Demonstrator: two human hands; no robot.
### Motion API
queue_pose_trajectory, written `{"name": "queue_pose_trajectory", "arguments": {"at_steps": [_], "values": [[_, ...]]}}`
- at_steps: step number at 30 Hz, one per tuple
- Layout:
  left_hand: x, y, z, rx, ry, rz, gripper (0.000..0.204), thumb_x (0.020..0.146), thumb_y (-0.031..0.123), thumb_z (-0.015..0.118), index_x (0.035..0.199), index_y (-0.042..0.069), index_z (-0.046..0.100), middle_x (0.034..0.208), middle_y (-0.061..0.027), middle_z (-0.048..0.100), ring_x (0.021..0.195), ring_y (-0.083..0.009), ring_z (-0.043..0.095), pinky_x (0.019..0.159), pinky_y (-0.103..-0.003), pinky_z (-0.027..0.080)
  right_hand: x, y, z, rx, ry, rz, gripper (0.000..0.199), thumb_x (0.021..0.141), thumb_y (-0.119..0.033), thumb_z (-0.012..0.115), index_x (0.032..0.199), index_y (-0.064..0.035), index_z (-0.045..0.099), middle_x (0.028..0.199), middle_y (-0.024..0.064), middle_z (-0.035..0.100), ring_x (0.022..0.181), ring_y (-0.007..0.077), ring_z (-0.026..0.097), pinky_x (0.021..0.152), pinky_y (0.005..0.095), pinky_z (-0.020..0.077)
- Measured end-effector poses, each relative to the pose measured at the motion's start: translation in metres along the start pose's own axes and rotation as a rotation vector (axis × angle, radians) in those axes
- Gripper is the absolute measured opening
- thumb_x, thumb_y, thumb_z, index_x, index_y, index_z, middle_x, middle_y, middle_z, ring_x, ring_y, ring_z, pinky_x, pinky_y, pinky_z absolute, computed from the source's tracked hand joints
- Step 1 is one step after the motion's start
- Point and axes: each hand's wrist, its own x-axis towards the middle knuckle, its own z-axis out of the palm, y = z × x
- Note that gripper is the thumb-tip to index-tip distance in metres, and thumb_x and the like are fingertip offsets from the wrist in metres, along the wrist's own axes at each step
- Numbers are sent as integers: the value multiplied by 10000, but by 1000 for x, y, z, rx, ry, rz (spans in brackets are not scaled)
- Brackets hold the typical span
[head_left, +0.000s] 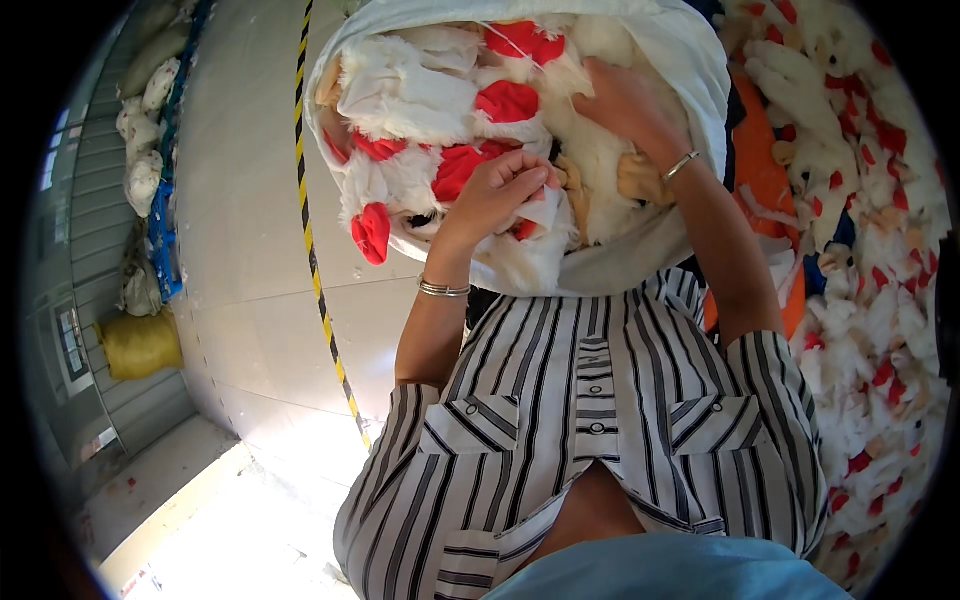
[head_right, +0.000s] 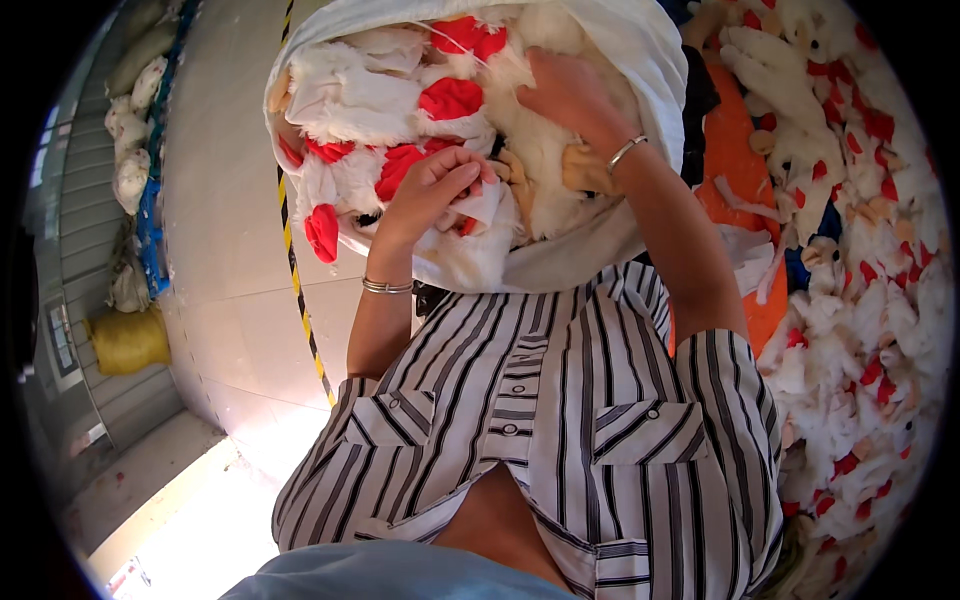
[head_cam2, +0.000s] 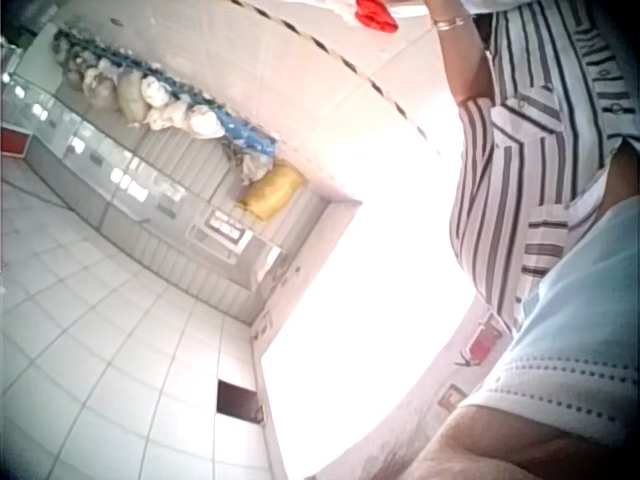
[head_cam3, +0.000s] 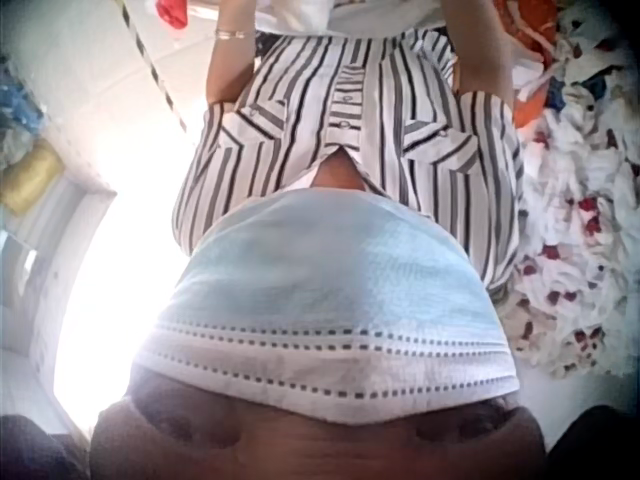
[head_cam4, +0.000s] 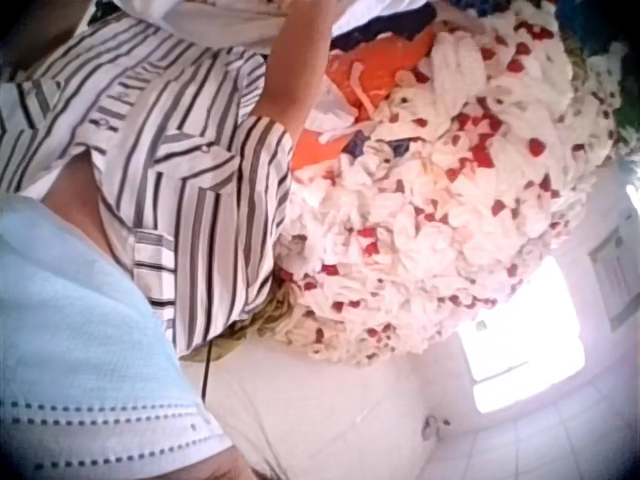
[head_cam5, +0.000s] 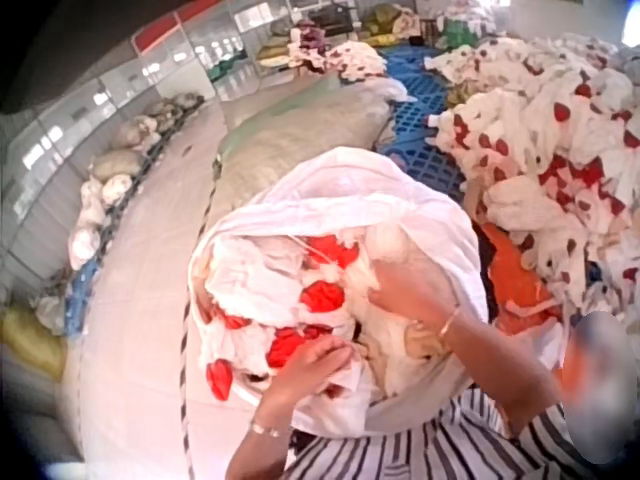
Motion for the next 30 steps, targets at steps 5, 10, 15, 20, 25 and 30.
{"name": "queue_pose_trajectory", "arguments": {"at_steps": [5, 10, 15, 20, 25, 30], "values": [[2, 15, 10, 29, -65, 19, 163, 992, 161, 519, 1009, 47, 634, 931, 14, 653, 810, -33, 547, 718, -192, 457, -49, -13, 22, 129, -142, -200, 339, 813, -299, 648, 908, 20, 584, 886, 243, 646, 881, 419, 613, 794, 493, 474], [-8, 0, 2, -106, 53, -18, 178, 978, 190, 574, 1040, 33, 630, 948, -14, 667, 850, -57, 606, 725, -213, 501, -118, -19, 9, 88, -422, -241, 288, 806, -272, 627, 814, 15, 600, 802, 240, 634, 819, 412, 626, 775, 488, 485], [-20, 0, -7, -225, 271, 59, 292, 967, 237, 604, 1175, 36, 561, 1028, -21, 603, 833, -83, 562, 735, -238, 490, -173, -44, -47, 292, -716, -422, 257, 769, -223, 661, 715, 18, 593, 737, 224, 605, 733, 396, 597, 705, 443, 476], [-4, 11, -6, -155, 293, 276, 513, 965, 403, 574, 1313, 36, 494, 1128, -35, 590, 986, -100, 549, 849, -267, 471, -156, -63, -100, 794, -267, -501, 238, 792, -206, 703, 777, 11, 605, 663, 140, 579, 581, 234, 540, 565, 351, 431], [-15, 38, 2, -268, 253, 408, 611, 943, 382, 606, 1392, 12, 419, 1265, -92, 557, 1113, -164, 555, 958, -302, 452, -63, -65, -45, 817, 134, -134, 261, 878, -184, 644, 1039, 20, 620, 846, 57, 677, 732, 137, 610, 661, 307, 502], [2, -5, -22, 45, 435, 242, 671, 873, 220, 712, 1411, -1, 377, 1205, -116, 578, 1036, -160, 579, 873, -289, 494, -16, -7, 107, 1437, -181, -338, 512, 921, -225, 655, 1346, -10, 469, 1224, 119, 614, 1112, 215, 575, 962, 340, 453]]}}
